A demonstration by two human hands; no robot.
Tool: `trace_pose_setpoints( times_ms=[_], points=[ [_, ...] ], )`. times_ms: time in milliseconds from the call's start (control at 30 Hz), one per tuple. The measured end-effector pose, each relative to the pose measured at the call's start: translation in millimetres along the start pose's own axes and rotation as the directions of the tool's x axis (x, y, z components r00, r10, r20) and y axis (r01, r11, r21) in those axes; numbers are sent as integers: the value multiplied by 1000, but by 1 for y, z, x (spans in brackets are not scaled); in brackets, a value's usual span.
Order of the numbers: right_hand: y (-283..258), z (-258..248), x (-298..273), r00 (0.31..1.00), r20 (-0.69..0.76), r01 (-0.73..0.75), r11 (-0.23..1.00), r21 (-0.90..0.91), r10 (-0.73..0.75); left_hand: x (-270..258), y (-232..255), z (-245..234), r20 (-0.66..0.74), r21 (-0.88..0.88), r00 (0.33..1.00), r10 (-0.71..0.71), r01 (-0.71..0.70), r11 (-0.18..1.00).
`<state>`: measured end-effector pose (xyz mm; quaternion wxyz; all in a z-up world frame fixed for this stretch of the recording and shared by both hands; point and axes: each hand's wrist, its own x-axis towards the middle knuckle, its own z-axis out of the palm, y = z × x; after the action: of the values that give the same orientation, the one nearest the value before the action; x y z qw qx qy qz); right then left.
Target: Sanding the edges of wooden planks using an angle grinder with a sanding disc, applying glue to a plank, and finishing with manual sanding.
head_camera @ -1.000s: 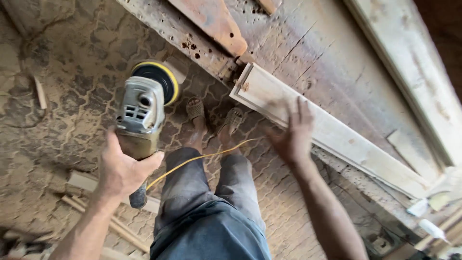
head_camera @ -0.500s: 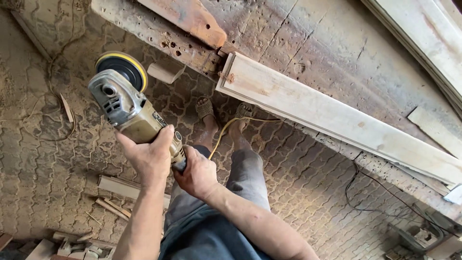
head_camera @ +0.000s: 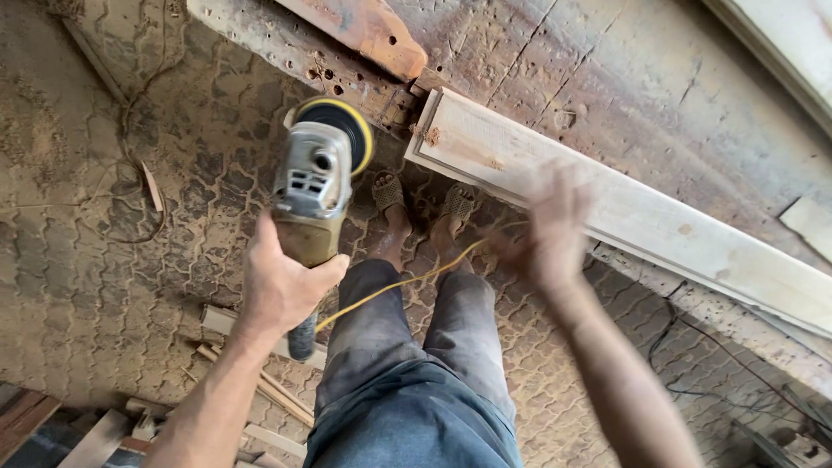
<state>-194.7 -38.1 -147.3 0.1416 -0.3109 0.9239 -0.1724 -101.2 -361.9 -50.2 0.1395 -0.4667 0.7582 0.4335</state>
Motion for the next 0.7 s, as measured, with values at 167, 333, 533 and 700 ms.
trace_pose_setpoints(
  times_ms=[167,333,533,700],
  points=[
    [81,-21,5,983,-180,25,996,-88,-40,9,24,7,193,232,979,57,-102,967],
    [89,2,-19,970,-218,74,983,-167,-110,17,24,16,186,270,965,184,-231,935],
    [87,-3,-14,945,-278,114,970,-213,-172,11,16,29,168,274,968,188,-230,934],
    [84,-5,-12,942,-280,121,966,-230,-185,14,17,35,200,307,960,195,-250,918]
  ],
)
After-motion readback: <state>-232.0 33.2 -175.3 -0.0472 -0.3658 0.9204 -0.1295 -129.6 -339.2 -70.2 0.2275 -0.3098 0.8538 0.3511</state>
